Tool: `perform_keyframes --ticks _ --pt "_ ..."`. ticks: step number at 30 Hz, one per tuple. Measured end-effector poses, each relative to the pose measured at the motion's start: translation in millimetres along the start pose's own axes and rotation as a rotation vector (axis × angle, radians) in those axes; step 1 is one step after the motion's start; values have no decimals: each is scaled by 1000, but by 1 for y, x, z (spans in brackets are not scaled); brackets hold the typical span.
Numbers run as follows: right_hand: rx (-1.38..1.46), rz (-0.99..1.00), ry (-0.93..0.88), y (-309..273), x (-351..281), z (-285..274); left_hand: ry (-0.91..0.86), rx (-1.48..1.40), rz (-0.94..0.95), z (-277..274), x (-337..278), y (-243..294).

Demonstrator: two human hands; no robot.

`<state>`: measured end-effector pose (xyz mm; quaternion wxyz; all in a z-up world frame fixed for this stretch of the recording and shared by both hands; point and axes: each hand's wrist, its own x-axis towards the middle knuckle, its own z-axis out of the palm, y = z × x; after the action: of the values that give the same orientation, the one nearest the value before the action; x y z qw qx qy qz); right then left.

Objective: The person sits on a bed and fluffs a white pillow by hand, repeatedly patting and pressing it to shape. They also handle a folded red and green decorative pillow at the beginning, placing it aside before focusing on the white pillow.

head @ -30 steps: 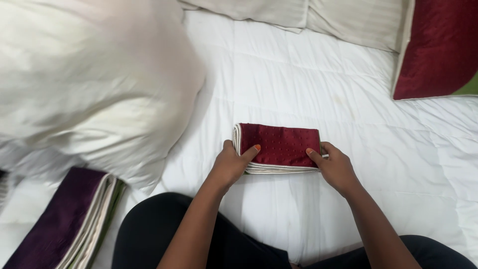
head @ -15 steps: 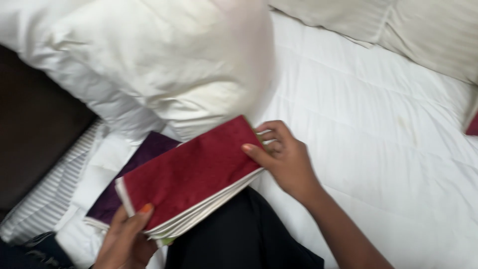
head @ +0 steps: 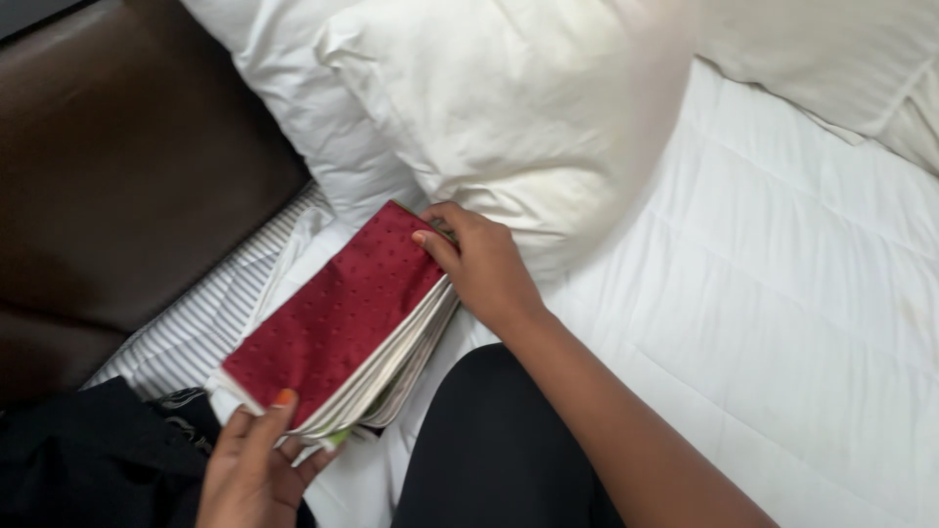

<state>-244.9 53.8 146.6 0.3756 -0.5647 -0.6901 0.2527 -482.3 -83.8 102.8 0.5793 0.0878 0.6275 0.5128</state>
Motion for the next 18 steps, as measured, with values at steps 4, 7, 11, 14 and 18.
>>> perform_keyframes --ticks 4,7,11,14,18 --pt "-41 -2 -25 0 4 7 48 65 -89 4 -3 -7" --pt "-117 -62 -30 3 6 16 81 145 -106 -7 8 -22" --pt "-144 -124 -17 6 8 22 74 318 43 -27 26 -42" --pt "-172 -126 -27 8 8 26 103 392 105 -26 28 -46" --pt "-215 -127 -42 14 4 31 184 444 229 -11 14 -38"
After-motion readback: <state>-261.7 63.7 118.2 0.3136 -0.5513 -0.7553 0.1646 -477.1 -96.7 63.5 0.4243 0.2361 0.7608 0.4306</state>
